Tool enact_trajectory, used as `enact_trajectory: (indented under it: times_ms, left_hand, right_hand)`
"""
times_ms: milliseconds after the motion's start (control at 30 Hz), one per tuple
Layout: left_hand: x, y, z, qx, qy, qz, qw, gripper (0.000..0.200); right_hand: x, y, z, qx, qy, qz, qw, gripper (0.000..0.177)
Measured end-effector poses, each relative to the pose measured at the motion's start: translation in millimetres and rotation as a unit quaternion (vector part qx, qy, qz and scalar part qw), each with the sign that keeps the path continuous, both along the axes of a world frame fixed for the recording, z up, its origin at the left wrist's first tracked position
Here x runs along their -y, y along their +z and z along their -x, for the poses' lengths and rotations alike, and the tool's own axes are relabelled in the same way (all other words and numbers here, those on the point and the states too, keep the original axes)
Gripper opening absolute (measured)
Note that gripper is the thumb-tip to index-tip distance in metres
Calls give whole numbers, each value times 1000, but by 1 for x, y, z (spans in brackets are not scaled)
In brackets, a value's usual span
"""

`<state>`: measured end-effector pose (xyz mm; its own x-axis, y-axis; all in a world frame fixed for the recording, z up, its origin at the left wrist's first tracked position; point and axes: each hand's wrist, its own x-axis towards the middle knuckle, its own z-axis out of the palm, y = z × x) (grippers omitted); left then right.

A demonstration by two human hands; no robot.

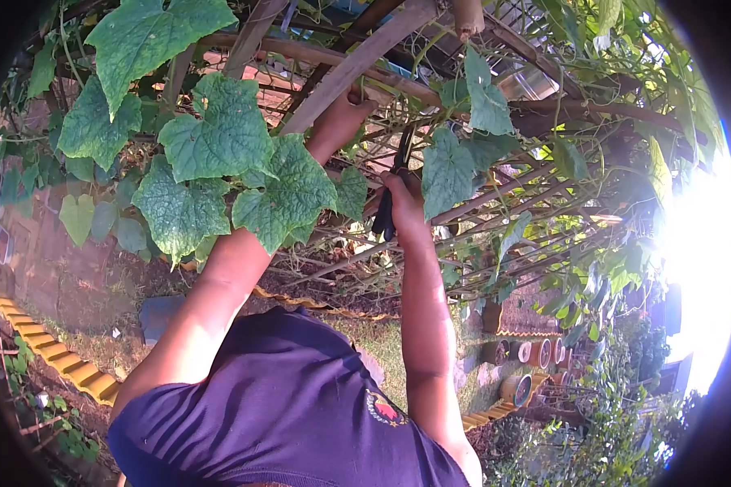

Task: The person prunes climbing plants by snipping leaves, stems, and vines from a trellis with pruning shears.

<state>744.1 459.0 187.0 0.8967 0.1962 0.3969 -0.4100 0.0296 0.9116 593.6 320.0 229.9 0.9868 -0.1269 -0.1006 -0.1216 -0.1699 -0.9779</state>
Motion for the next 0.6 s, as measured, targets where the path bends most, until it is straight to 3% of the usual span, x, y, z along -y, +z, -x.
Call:
enact_trajectory:
  times_ms: [467,600]
  left_hand:
    - [-6,3,28,14,-3,9,1000,27]
    - [-6,0,25,18,5,4,1000,27]
  right_hand:
    - [15,0,-7,11,-3,130,991,18]
    - [30,-10,-16,32,3,218,975,21]
